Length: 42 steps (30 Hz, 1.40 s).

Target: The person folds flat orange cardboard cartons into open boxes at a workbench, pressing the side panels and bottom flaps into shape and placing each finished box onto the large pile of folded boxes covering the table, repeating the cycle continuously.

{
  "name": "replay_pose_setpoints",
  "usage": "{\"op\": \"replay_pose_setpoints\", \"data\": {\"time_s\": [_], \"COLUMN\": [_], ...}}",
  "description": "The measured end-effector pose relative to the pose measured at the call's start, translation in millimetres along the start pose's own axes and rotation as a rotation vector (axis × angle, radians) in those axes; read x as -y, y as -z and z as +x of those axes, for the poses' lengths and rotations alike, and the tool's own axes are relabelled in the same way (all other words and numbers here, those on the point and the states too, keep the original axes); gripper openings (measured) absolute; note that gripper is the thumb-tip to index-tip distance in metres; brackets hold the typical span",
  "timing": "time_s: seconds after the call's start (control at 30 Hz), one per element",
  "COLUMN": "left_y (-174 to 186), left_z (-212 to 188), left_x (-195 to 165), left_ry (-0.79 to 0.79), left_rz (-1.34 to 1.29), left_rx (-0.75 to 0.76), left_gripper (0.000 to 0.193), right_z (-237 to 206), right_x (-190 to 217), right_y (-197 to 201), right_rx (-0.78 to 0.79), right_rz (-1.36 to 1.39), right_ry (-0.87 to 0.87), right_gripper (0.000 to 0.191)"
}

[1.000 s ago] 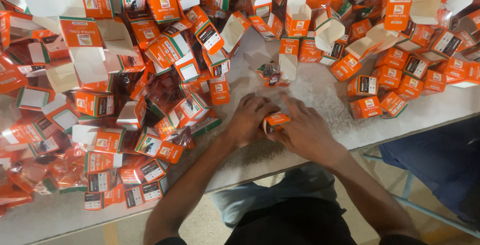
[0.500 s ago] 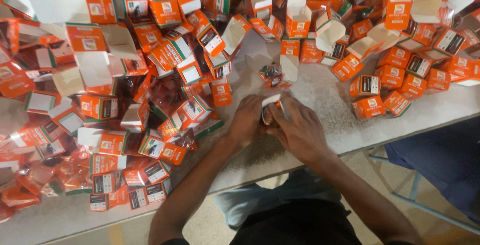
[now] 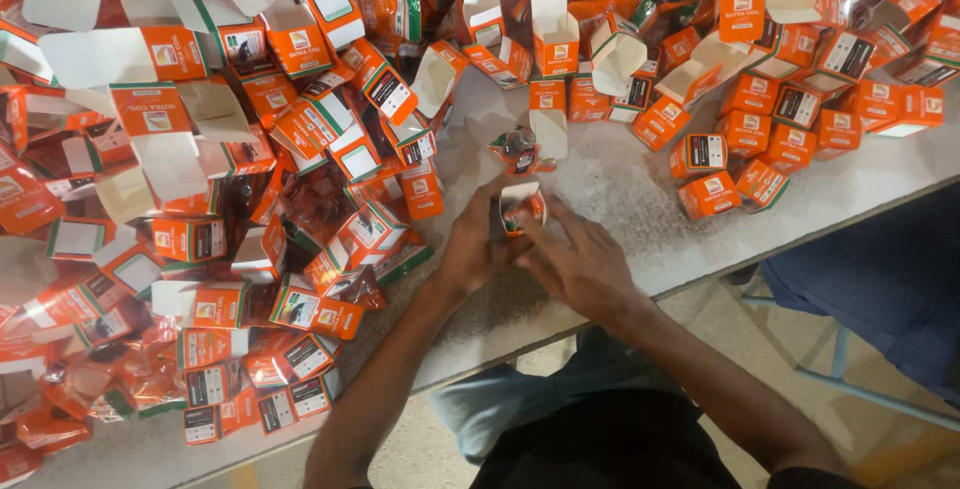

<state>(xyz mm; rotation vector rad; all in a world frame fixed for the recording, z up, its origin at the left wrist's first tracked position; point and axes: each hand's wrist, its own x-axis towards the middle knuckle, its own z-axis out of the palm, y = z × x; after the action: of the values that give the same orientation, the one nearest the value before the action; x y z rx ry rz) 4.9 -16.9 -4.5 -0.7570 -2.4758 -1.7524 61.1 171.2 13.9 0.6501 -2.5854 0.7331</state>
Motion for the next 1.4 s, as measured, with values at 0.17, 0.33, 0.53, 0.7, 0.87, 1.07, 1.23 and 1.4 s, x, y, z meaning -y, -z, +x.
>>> {"op": "replay_pose_setpoints", "data": {"time_s": [0.17, 0.33, 0.53, 0.7, 0.87, 1.07, 1.23, 1.4], "left_y": [5.0, 3.5, -8.7, -8.2, 6.8, 15.5, 10.3, 12.0], "left_z": [-2.5, -11.1, -6.2, -12.7, -14.2, -12.9, -10.6, -7.7], "left_x": [5.2, 16.4, 37.7, 33.9, 20.0, 9.0, 25.6, 34.0], "left_ry": [-0.148, -0.025, 0.013, 0.049, -0.160, -0.310, -0.357, -0.217], "left_rz": [0.185, 0.041, -0.173, 0.063, 0.283, 0.385, 0.225, 0.110], "left_rx": [0.023, -0.035, -0.089, -0.098, 0.028, 0.052, 0.025, 0.062], "left_gripper": [0.071, 0.076, 0.071, 0.065, 0.055, 0.051, 0.033, 0.034], "right_z": [10.1, 17.7, 7.6, -3.9, -3.1, -5.8, -9.2, -6.1], "right_x": [7.8, 9.0, -21.5, -29.2, -24.0, -23.0, -34.4, -34.4], "right_y": [-0.6, -0.8, -17.8, -31.9, -27.4, -29.0, -34.9, -27.1], "right_rx": [0.113, 0.316, 0.044, -0.094, 0.026, 0.038, -0.102, -0.126], "right_rz": [-0.132, -0.077, 0.196, 0.282, 0.128, 0.076, 0.136, 0.384], "right_ry": [-0.008, -0.119, -0.097, -0.208, -0.085, -0.064, -0.002, -0.101], "right_gripper": [0.066, 0.073, 0.081, 0.070, 0.056, 0.048, 0.033, 0.018]}}
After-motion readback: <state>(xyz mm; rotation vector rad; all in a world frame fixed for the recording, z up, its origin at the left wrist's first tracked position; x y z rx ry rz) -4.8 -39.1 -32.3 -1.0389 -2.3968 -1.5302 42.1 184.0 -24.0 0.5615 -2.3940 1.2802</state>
